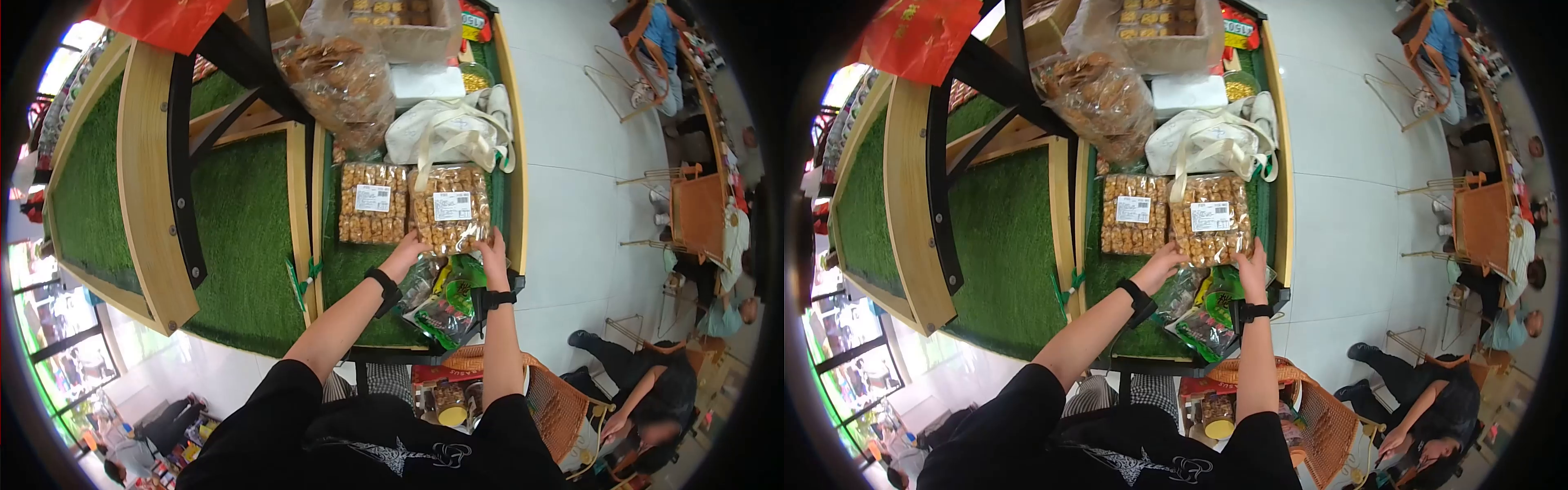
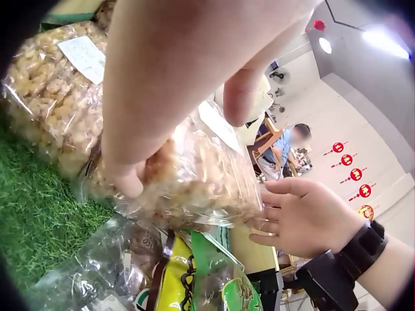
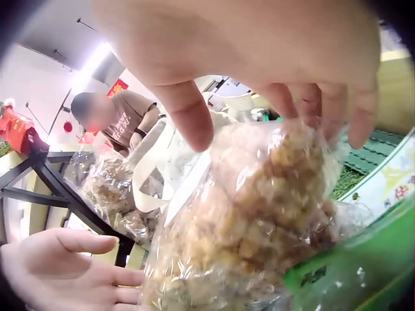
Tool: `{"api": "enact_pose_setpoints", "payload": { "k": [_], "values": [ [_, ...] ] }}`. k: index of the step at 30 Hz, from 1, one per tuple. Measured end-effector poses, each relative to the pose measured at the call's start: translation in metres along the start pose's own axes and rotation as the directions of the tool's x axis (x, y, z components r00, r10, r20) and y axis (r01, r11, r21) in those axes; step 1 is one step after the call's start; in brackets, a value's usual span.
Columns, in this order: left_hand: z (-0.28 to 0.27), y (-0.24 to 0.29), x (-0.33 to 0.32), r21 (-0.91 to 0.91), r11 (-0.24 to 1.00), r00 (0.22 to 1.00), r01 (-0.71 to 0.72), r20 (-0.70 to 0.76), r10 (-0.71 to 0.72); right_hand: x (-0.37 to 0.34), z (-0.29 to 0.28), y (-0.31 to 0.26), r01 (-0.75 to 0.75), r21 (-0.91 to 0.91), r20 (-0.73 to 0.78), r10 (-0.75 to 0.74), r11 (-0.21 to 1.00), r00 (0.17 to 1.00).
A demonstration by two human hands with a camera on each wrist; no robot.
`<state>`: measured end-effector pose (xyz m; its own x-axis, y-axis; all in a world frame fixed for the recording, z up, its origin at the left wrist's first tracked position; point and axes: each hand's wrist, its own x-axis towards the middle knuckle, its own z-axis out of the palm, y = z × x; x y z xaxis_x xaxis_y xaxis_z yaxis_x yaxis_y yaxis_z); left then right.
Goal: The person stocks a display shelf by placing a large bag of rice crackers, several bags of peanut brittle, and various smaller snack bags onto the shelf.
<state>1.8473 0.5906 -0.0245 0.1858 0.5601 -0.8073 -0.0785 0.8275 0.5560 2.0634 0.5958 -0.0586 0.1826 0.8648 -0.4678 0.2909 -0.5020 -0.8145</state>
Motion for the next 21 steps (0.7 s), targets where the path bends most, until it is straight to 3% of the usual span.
{"api": "enact_pose_setpoints", "payload": {
  "k": [1,2,3,4,6,7,10,11,12,14,17,21],
  "values": [
    [-0.004,-0.001,0.002,0.058,0.998,1.000,-0.020,0.007,0.020,-0.005,0.004,-0.002,0.010,-0.131,-0.102,-0.023,0.991,0.995],
    [-0.007,-0.002,0.003,0.119,0.992,0.999,-0.043,0.018,0.041,-0.011,0.006,-0.004,0.010,-0.131,-0.091,-0.022,0.991,0.996],
    [-0.014,-0.002,0.001,0.118,0.992,0.999,-0.041,0.013,0.039,-0.021,0.007,-0.019,-0.063,-0.021,0.028,0.063,0.998,0.998],
    [-0.025,-0.001,-0.001,0.156,0.986,0.998,0.055,0.007,-0.057,-0.029,0.008,-0.027,-0.145,0.080,0.151,0.131,0.986,0.980],
    [-0.044,0.003,-0.009,0.227,0.945,0.971,0.234,-0.016,-0.237,-0.047,0.011,-0.031,-0.210,0.100,0.231,0.183,0.973,0.956],
    [-0.047,0.002,-0.024,0.174,0.975,0.990,0.141,-0.014,-0.141,-0.058,0.012,-0.032,-0.255,0.178,0.245,0.208,0.951,0.947],
    [-0.059,0.009,-0.068,0.176,0.978,0.994,0.109,-0.013,-0.108,-0.096,0.020,-0.053,-0.336,0.273,0.243,0.273,0.902,0.931],
    [-0.057,0.008,-0.088,0.128,0.991,0.998,0.045,-0.053,-0.039,-0.114,0.021,-0.071,-0.455,0.320,0.268,0.381,0.831,0.885],
    [-0.066,-0.002,-0.094,0.092,0.995,0.999,0.027,0.021,-0.029,-0.121,0.029,-0.051,-0.421,0.453,0.277,0.324,0.786,0.904],
    [-0.071,-0.032,-0.117,-0.047,0.995,0.992,-0.089,-0.095,0.085,-0.147,0.036,-0.047,-0.427,0.500,0.352,0.273,0.753,0.895],
    [-0.094,-0.061,-0.169,0.128,0.987,0.980,-0.100,-0.159,0.120,-0.195,0.042,-0.068,-0.374,0.475,0.349,0.219,0.797,0.911],
    [-0.104,-0.066,-0.270,-0.007,0.962,0.951,-0.274,-0.152,0.269,-0.254,0.055,-0.073,-0.337,0.511,0.442,0.094,0.791,0.892]
  ]
}}
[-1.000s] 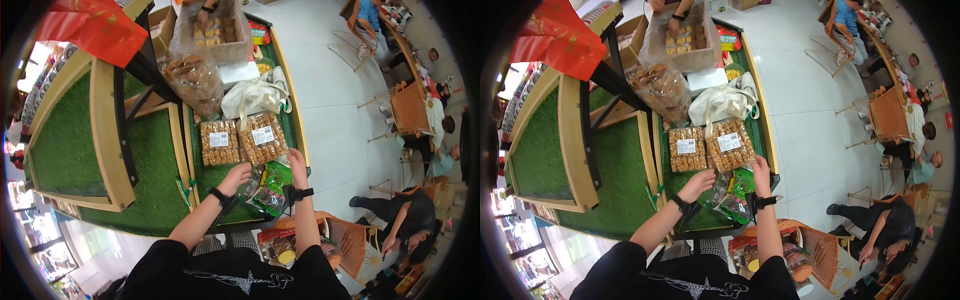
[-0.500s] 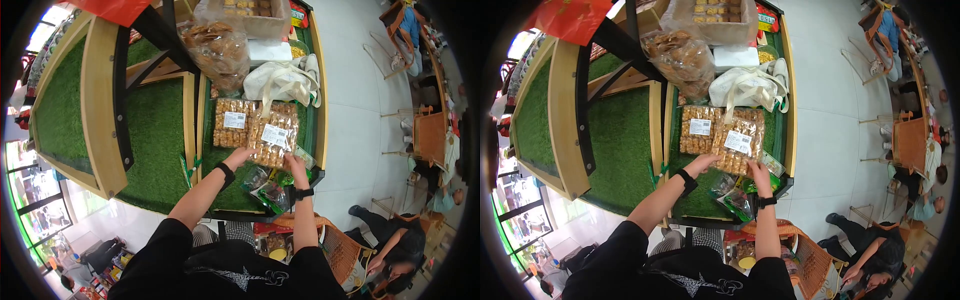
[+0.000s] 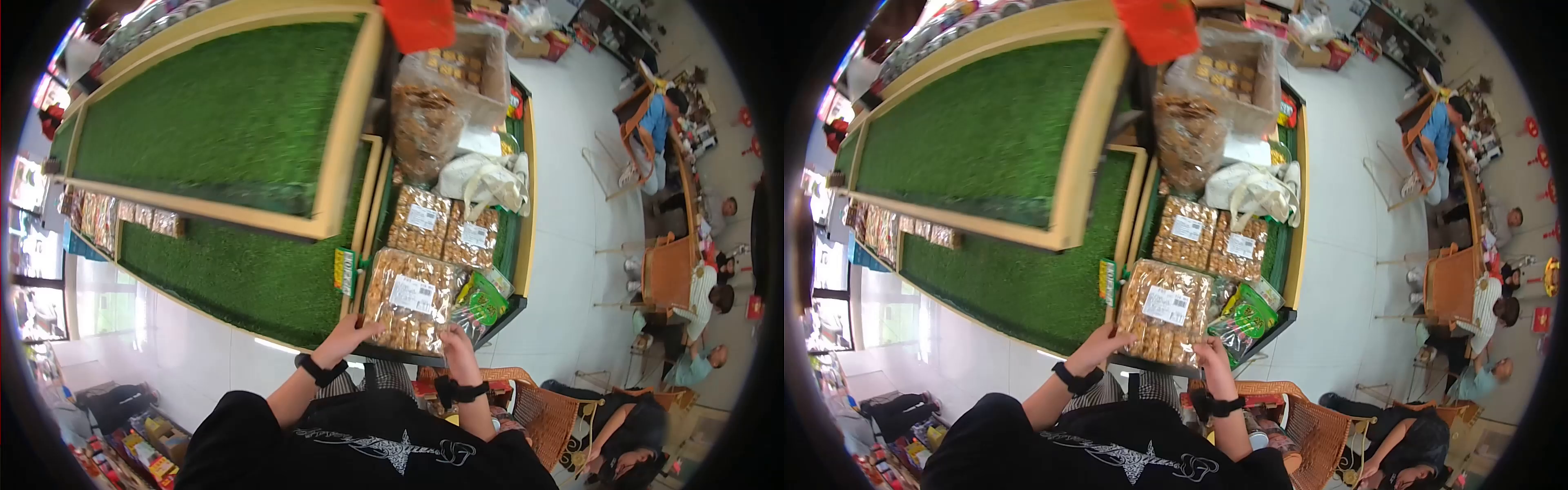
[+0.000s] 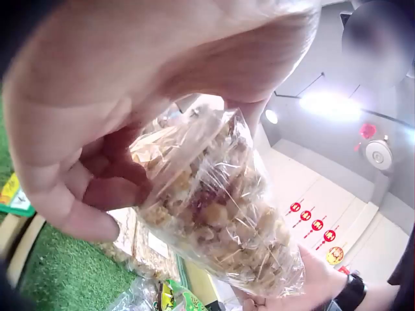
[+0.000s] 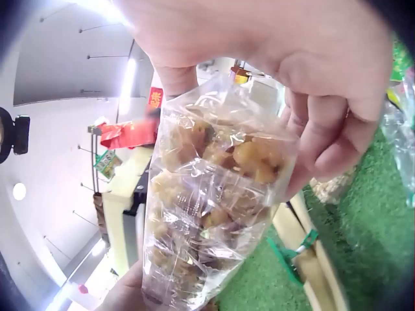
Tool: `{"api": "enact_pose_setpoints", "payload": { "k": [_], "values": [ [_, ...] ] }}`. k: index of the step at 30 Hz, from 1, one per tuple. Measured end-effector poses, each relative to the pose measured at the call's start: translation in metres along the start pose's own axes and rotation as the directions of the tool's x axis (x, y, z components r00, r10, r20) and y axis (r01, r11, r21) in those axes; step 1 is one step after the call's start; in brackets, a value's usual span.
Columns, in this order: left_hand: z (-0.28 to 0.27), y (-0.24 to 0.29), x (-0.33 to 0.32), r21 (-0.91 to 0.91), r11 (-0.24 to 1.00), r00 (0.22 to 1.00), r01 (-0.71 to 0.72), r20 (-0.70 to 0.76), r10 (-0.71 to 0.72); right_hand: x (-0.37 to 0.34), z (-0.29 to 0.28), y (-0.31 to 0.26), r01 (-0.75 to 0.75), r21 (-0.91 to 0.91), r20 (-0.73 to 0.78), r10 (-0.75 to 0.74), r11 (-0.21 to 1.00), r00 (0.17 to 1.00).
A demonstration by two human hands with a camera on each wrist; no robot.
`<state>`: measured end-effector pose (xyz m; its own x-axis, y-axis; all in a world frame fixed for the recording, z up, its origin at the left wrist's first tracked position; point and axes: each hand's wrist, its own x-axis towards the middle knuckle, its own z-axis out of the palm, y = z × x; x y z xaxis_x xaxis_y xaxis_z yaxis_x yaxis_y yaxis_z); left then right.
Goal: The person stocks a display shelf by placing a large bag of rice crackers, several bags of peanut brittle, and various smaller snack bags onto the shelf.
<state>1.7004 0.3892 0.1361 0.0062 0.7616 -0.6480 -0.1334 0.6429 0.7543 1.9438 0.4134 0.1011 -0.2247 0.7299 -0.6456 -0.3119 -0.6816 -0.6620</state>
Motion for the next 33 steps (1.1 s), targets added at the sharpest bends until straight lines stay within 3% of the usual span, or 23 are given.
{"api": "enact_pose_setpoints", "payload": {
  "k": [3,6,9,11,12,15,19,21,25,27,31,33],
  "values": [
    [-0.043,-0.024,-0.046,0.111,0.993,0.998,-0.048,-0.023,0.051,-0.049,0.062,0.001,0.092,0.068,0.034,-0.095,0.993,0.995],
    [-0.084,-0.006,-0.115,0.094,0.971,0.967,-0.221,-0.107,0.231,-0.080,0.104,0.030,0.109,-0.001,0.197,-0.106,0.994,0.975],
    [-0.144,-0.020,-0.179,0.239,0.926,0.915,-0.293,-0.210,0.344,-0.111,0.161,0.062,0.174,-0.071,0.300,-0.145,0.982,0.943],
    [-0.186,-0.041,-0.219,0.425,0.822,0.846,-0.379,-0.201,0.493,-0.128,0.202,0.087,0.216,-0.108,0.376,-0.161,0.970,0.912],
    [-0.202,-0.044,-0.244,0.395,0.853,0.865,-0.341,-0.225,0.449,-0.133,0.218,0.099,0.212,-0.127,0.408,-0.144,0.969,0.902],
    [-0.244,-0.085,-0.302,0.373,0.860,0.794,-0.349,-0.370,0.482,-0.150,0.272,0.130,0.245,-0.230,0.527,-0.091,0.942,0.845],
    [-0.273,-0.132,-0.368,0.288,0.908,0.723,-0.304,-0.551,0.417,-0.168,0.342,0.157,0.285,-0.364,0.714,0.070,0.886,0.696],
    [-0.278,-0.147,-0.394,0.220,0.901,0.647,-0.374,-0.634,0.423,-0.168,0.365,0.176,0.406,-0.390,0.815,0.105,0.826,0.570],
    [-0.287,-0.180,-0.425,0.166,0.907,0.548,-0.386,-0.750,0.371,-0.173,0.411,0.201,0.501,-0.440,0.873,0.223,0.745,0.435],
    [-0.290,-0.189,-0.431,-0.131,0.808,0.508,-0.575,-0.831,0.227,-0.174,0.434,0.208,0.502,-0.452,0.878,0.269,0.738,0.395],
    [-0.308,-0.194,-0.445,-0.064,0.795,0.413,-0.603,-0.878,0.242,-0.179,0.472,0.219,0.494,-0.483,0.873,0.355,0.723,0.335],
    [-0.326,-0.191,-0.451,0.055,0.835,0.364,-0.547,-0.883,0.297,-0.172,0.492,0.225,0.500,-0.490,0.871,0.381,0.714,0.309]
  ]
}}
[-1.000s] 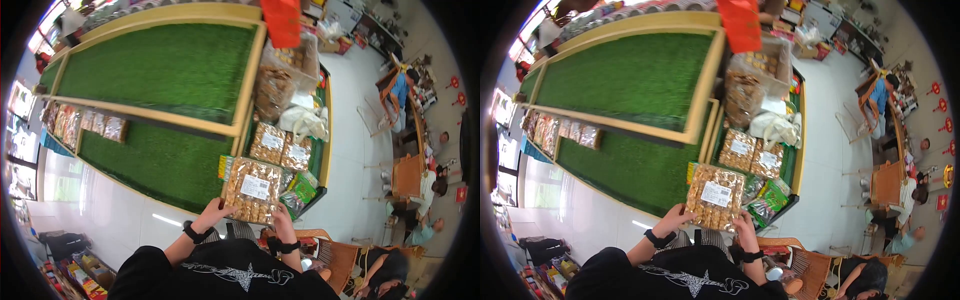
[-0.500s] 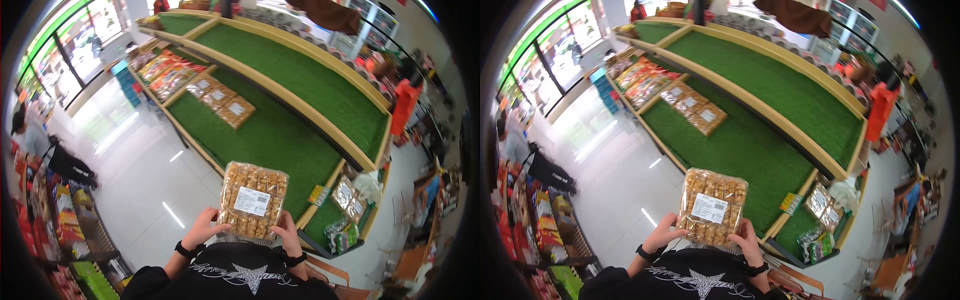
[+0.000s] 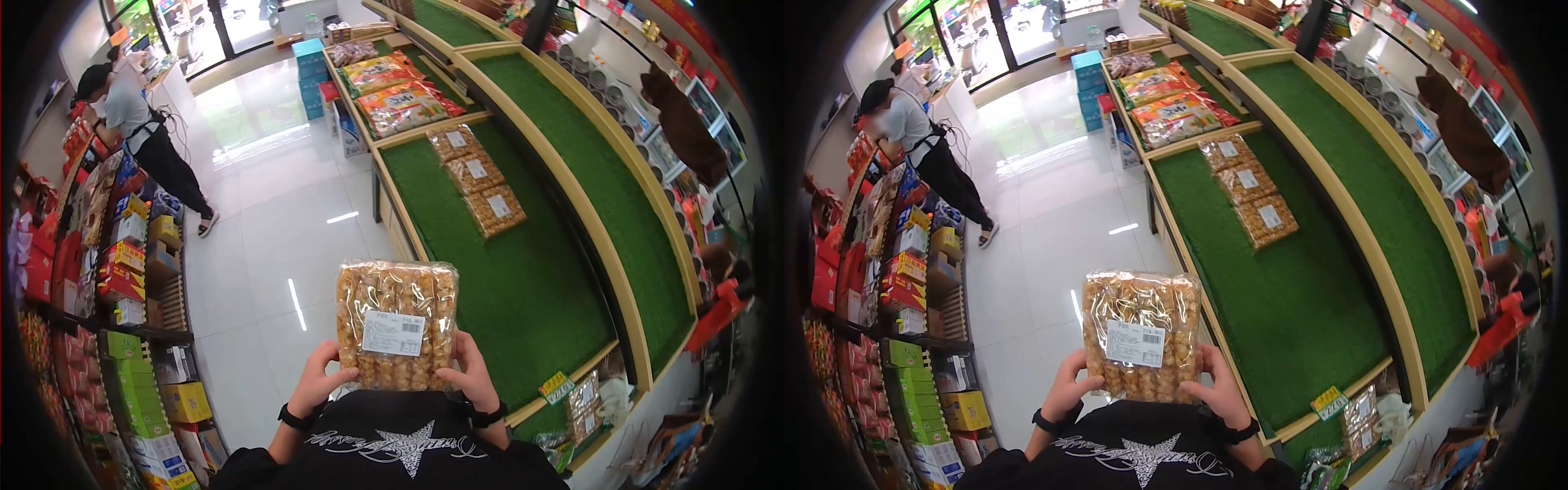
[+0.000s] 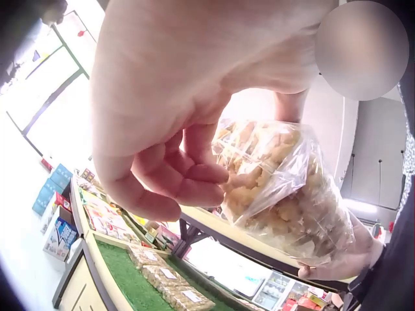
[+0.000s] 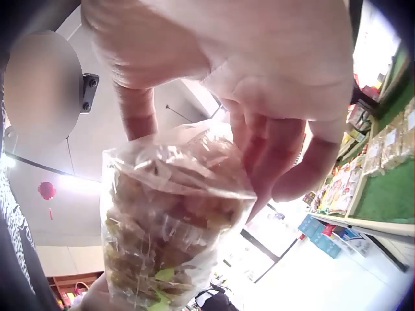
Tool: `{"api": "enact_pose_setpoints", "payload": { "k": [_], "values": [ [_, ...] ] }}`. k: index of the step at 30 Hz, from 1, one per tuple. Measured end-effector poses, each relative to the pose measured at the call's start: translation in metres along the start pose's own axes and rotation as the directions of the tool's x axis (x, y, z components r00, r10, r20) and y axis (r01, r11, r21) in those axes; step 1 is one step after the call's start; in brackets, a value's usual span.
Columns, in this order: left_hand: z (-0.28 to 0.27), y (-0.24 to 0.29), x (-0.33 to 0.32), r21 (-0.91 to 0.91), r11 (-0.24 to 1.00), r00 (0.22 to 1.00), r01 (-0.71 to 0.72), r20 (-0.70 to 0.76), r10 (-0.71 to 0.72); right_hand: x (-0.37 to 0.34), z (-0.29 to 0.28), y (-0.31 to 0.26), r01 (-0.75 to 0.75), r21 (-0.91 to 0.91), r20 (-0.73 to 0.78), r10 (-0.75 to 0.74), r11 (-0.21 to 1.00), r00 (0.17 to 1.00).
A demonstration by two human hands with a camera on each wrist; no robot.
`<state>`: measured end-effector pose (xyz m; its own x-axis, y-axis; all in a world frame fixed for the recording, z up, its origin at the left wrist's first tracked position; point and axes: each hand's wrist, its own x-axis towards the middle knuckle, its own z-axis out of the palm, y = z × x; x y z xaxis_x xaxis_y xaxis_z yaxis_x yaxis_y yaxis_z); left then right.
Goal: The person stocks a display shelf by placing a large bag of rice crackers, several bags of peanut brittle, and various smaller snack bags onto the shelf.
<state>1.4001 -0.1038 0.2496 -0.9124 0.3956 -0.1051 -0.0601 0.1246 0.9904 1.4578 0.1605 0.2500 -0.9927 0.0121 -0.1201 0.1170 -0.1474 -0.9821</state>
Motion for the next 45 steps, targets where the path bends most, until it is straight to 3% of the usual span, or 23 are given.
{"api": "enact_pose_setpoints", "payload": {
  "k": [4,7,9,12,16,23,29,32,38,41,42,44,45],
  "values": [
    [-0.016,0.003,0.038,0.068,0.997,0.998,-0.038,-0.047,0.041,0.055,-0.009,-0.012,0.018,-0.125,0.090,-0.007,0.992,0.996],
    [-0.025,0.018,0.074,0.103,0.991,0.993,-0.080,-0.079,0.089,0.098,-0.019,-0.018,0.032,-0.098,0.137,-0.019,0.995,0.990],
    [-0.033,0.039,0.099,0.296,0.951,0.991,-0.092,-0.068,0.117,0.126,-0.023,-0.030,0.030,-0.079,0.154,-0.017,0.996,0.988],
    [-0.041,0.046,0.132,0.342,0.933,0.985,-0.117,-0.081,0.153,0.166,-0.027,-0.041,0.029,-0.060,0.190,-0.018,0.998,0.982],
    [-0.049,0.044,0.163,0.294,0.949,0.978,-0.113,-0.134,0.158,0.208,-0.031,-0.047,0.041,-0.087,0.223,-0.020,0.995,0.975],
    [-0.077,0.037,0.210,0.173,0.985,0.991,0.010,-0.130,0.012,0.263,-0.024,-0.056,-0.032,-0.208,0.253,0.086,0.978,0.964],
    [-0.118,0.036,0.282,0.191,0.980,0.996,-0.049,-0.057,0.061,0.310,-0.005,-0.043,-0.059,-0.185,0.066,0.072,0.981,0.995],
    [-0.152,0.040,0.326,0.246,0.967,0.996,-0.071,0.064,0.057,0.341,0.011,-0.047,-0.128,-0.203,-0.033,0.124,0.971,0.992],
    [-0.208,0.054,0.399,0.331,0.916,0.973,-0.225,0.130,0.192,0.398,0.054,-0.054,-0.026,-0.051,-0.147,0.019,0.998,0.989],
    [-0.227,0.060,0.426,0.311,0.920,0.954,-0.239,0.254,0.162,0.414,0.068,-0.058,-0.029,-0.037,-0.210,0.021,0.999,0.977],
    [-0.231,0.056,0.432,0.306,0.923,0.948,-0.233,0.284,0.145,0.415,0.072,-0.056,-0.045,-0.025,-0.240,0.038,0.999,0.970],
    [-0.236,0.049,0.445,0.152,0.988,0.925,0.018,0.372,-0.074,0.417,0.078,-0.052,-0.009,-0.098,-0.306,-0.021,0.995,0.952],
    [-0.235,0.048,0.450,0.155,0.988,0.915,0.019,0.396,-0.080,0.417,0.077,-0.051,-0.022,-0.136,-0.315,-0.022,0.990,0.949]
  ]
}}
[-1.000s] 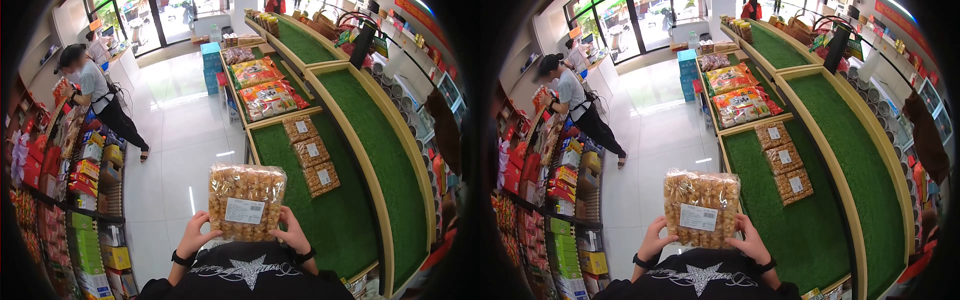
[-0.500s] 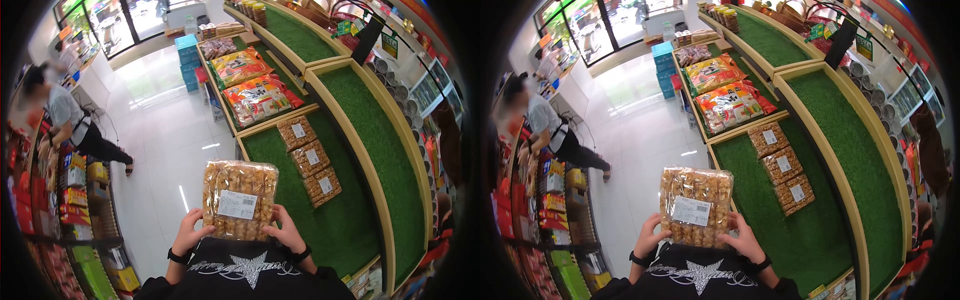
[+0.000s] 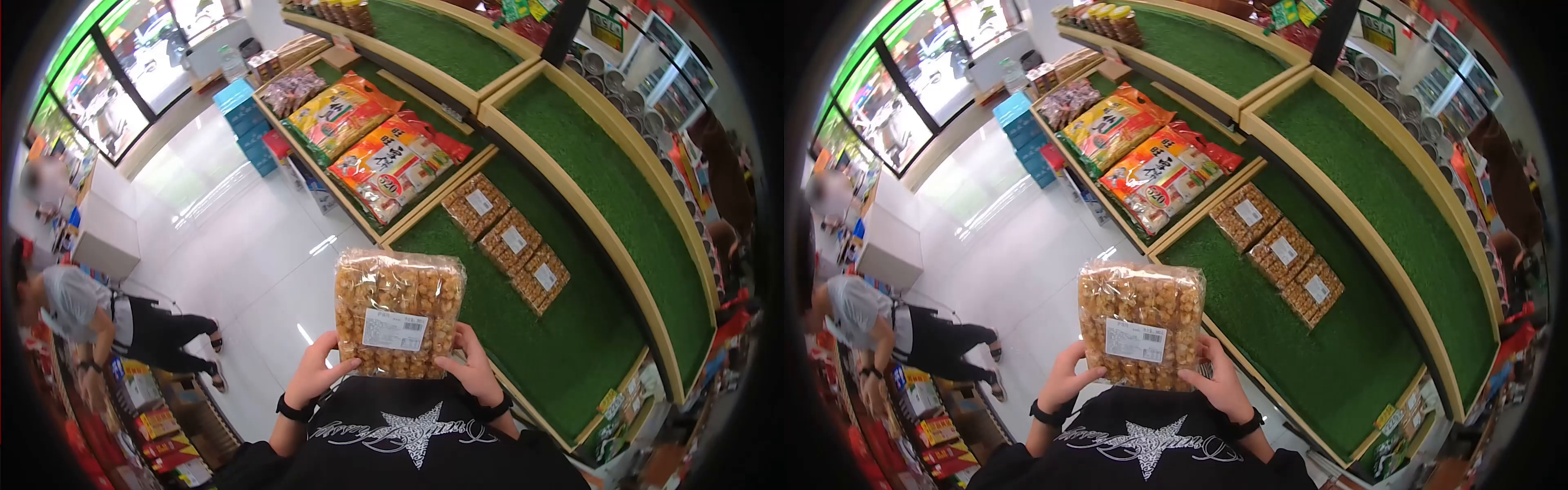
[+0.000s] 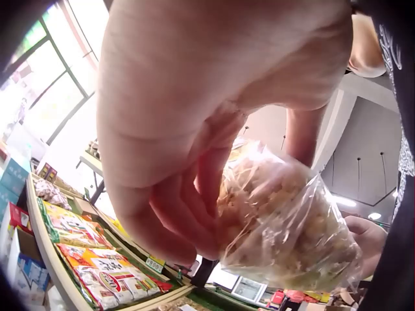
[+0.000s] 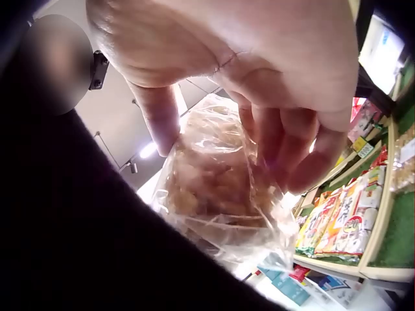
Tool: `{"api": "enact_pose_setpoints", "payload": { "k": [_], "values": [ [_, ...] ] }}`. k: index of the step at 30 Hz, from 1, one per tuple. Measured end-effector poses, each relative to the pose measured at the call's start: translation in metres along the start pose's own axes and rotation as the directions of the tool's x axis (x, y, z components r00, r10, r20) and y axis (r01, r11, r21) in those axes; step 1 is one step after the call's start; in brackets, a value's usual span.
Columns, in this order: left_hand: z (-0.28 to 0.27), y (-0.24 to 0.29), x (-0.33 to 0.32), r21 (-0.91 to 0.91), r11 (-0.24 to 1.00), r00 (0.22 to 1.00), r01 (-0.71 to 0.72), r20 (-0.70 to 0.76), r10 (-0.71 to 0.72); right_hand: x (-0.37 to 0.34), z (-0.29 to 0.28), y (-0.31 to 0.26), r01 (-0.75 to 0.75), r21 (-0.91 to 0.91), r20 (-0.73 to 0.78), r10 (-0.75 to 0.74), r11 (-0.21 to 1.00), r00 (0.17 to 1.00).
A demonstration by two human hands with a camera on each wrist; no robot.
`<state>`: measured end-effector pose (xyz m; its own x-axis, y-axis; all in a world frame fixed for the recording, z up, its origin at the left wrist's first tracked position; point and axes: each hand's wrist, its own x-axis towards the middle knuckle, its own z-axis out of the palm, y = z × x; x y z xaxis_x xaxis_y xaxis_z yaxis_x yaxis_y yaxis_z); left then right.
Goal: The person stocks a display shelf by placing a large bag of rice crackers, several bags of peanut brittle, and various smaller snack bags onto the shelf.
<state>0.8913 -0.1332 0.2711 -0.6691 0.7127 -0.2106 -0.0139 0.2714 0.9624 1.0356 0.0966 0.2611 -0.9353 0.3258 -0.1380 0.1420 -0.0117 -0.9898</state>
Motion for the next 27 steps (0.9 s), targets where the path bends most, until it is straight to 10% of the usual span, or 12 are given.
{"api": "enact_pose_setpoints", "payload": {
  "k": [27],
  "values": [
    [0.065,0.035,0.207,-0.036,0.985,0.909,-0.170,0.380,0.171,0.040,-0.084,0.012,-0.001,-0.009,-0.555,-0.004,1.000,0.832]
  ]
}}
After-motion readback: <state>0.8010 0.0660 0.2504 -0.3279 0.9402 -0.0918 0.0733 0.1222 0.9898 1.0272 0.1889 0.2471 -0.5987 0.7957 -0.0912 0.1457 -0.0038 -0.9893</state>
